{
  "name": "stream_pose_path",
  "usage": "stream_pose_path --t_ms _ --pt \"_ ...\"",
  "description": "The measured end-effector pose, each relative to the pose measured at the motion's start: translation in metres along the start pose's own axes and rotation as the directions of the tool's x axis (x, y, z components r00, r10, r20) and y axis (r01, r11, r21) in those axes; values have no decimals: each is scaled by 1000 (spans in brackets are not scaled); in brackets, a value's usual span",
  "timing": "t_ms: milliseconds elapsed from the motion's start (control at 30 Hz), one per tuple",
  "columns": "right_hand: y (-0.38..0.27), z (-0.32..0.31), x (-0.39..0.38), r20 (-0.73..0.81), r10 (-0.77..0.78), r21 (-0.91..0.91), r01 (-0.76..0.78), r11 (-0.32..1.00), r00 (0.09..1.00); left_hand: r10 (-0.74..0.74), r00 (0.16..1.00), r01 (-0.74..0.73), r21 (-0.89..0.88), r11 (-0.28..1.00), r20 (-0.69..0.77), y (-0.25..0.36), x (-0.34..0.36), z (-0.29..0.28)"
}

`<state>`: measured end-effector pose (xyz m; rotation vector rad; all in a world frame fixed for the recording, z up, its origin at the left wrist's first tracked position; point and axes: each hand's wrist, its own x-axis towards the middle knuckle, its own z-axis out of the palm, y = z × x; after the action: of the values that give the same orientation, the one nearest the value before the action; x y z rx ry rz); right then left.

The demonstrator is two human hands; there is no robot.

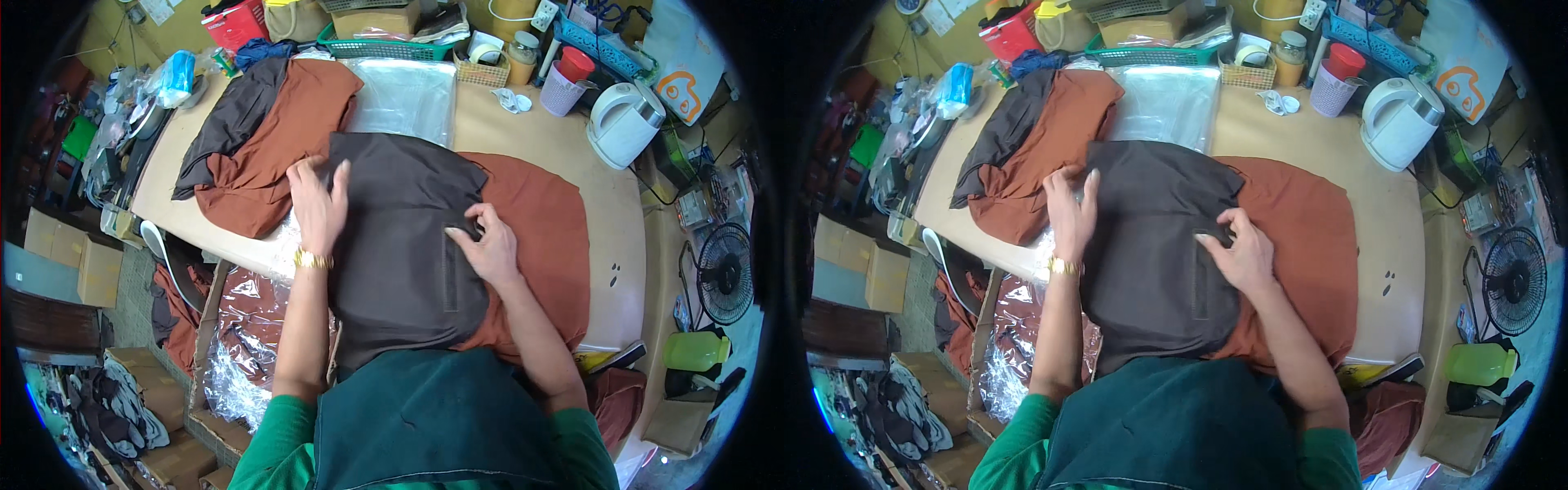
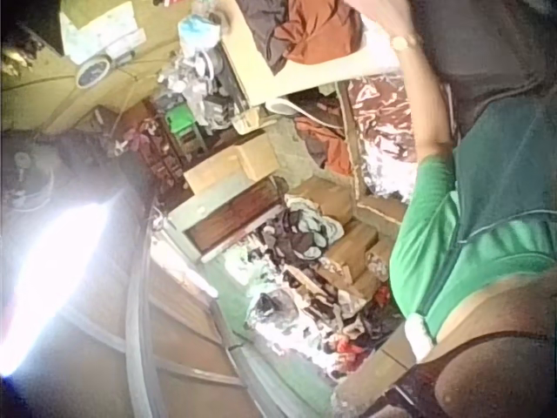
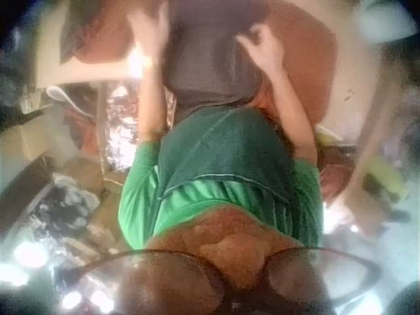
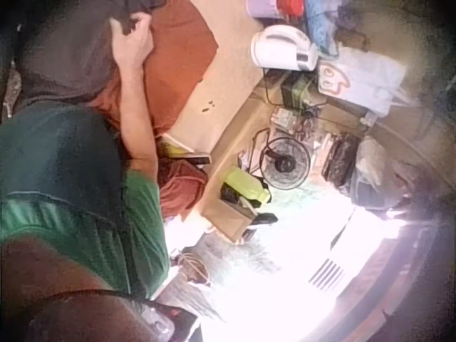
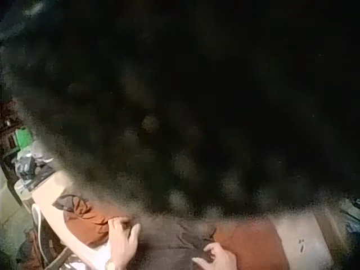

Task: The person picks up a brown and black bag from a box, turns it over by hand, checks the seams and zipper, wipes the surface with a white cloth, and places it inside a clear plastic bag.

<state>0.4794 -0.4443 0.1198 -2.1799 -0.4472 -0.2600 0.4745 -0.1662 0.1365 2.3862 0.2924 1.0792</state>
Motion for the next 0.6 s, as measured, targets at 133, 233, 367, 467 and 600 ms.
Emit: stream_pose_path --t_ms 133,233,367,467,600 --pt "24 -24 3 173 25 0 -25 1000 985 -200 928 151 173 973 315 -25 30 16" --pt "23 -45 22 364 17 -51 2 999 931 -104 897 109 14 994 430 -14 42 16" --pt "-31 -57 54 109 -207 240 176 955 972 -37 897 386 -739 553 441 22 20 5" --pt "-92 -50 60 146 -174 470 86 878 974 37 861 463 -812 354 507 64 -8 -34" --pt "-100 -33 54 262 -233 359 130 924 936 18 845 495 -793 356 535 97 -26 -70"
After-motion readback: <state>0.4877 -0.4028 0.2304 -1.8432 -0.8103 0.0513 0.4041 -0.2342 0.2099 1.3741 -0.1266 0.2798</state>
